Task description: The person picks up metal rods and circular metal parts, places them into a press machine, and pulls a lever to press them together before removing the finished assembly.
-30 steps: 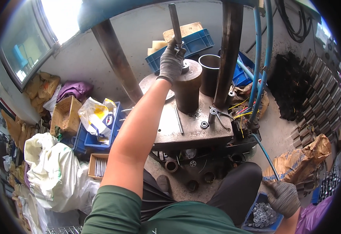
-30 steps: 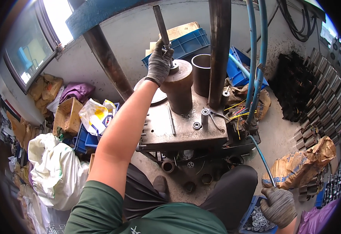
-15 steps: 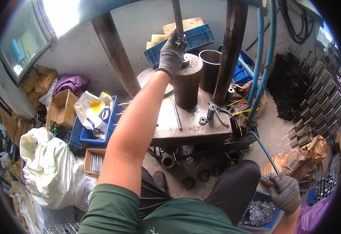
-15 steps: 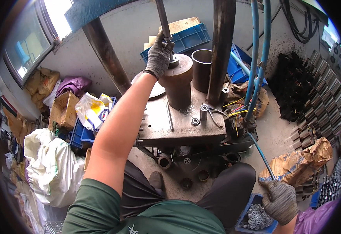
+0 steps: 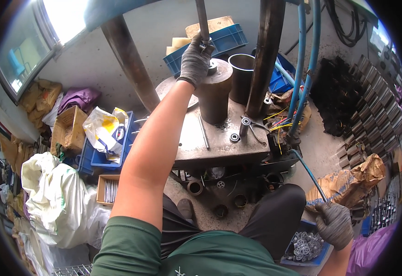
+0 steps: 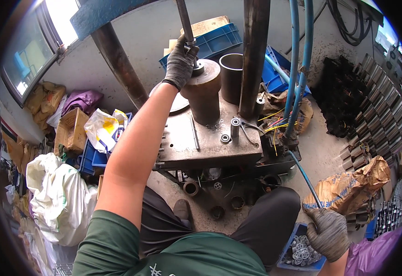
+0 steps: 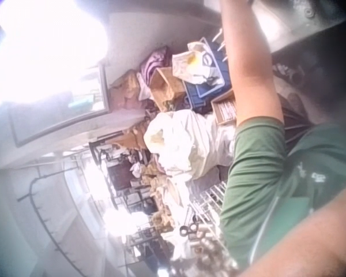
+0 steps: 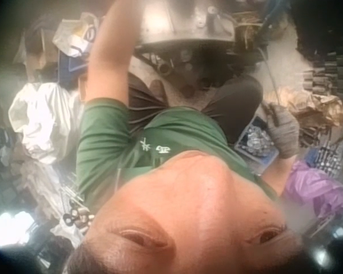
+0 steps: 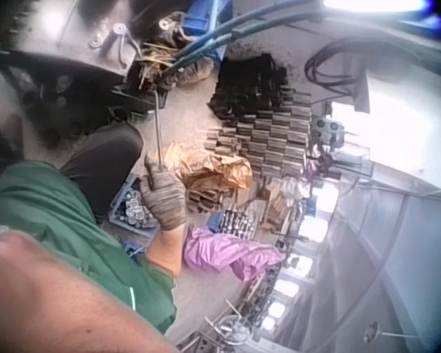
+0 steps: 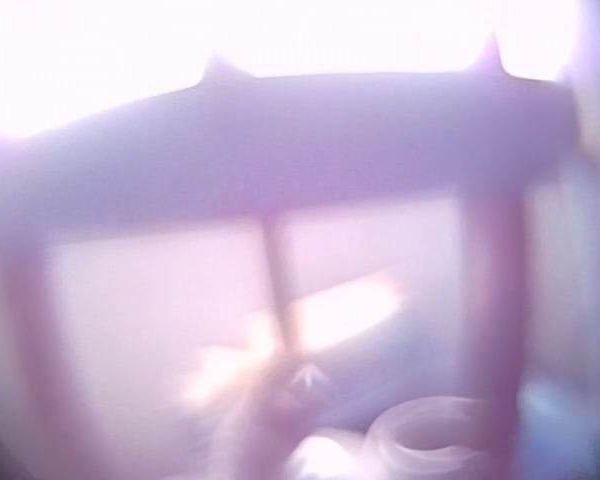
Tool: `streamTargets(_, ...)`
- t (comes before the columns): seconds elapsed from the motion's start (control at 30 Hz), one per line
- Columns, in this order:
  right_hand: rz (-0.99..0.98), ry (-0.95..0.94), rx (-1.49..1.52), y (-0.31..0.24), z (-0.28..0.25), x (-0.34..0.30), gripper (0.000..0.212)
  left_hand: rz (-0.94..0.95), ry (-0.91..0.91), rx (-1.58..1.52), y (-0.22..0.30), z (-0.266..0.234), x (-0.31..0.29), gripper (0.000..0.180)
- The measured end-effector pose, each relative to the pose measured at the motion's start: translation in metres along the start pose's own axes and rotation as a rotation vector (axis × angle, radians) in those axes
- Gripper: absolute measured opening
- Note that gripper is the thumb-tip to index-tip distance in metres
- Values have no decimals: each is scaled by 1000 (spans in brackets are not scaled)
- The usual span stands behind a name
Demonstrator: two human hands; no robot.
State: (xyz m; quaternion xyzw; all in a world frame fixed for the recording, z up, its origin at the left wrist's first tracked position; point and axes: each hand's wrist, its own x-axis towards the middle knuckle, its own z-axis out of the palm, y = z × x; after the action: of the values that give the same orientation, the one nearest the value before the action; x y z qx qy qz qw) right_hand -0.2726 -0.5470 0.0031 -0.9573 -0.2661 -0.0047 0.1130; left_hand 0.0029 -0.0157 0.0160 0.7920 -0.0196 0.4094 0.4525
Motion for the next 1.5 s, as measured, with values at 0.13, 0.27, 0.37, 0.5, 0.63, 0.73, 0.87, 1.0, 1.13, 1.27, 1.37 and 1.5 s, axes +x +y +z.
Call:
streamTargets(0.13,-32,-97,-36,2,9,-6,28,-43,-9,-39,-3,2,2,48)
streamTargets(0.27,5,-117,15,3,14,-10,27,-24,-15,-93,-7,2,2,44)
streamTargets(0.37,1,-13,12,-1,9,-5,26,-85,-24,-112,-7,2,1,37)
streamTargets(0.5,-61,284,-99,6,-21,30,43,-48,11,-201,-7,3,-2,27)
streamTargets(0.63,-264,739,-64,41,-58,125,38,-199,-115,-252,-12,-2,3,16)
streamTargets(0.73,-250,848,84,60,-75,189,34,-318,-157,-460,-15,-2,3,15)
streamTargets(0.87,-174,746,96,67,-80,207,32,-289,-182,-436,-14,-5,0,18)
streamTargets(1.0,-116,611,164,56,-76,167,31,-249,-149,-264,-7,-8,-3,19)
streamTargets(1.13,-143,453,158,27,-48,92,35,-232,-106,-200,-3,-9,-4,19)
streamTargets(1.27,-69,-52,59,10,-30,32,33,-229,-98,-192,-3,-9,-3,19)
streamTargets(1.37,-104,-48,64,6,-21,25,33,-226,-112,-172,-3,-7,-2,21)
streamTargets(1.5,-61,-36,79,1,-20,25,33,-207,-101,-98,-2,-7,-2,22)
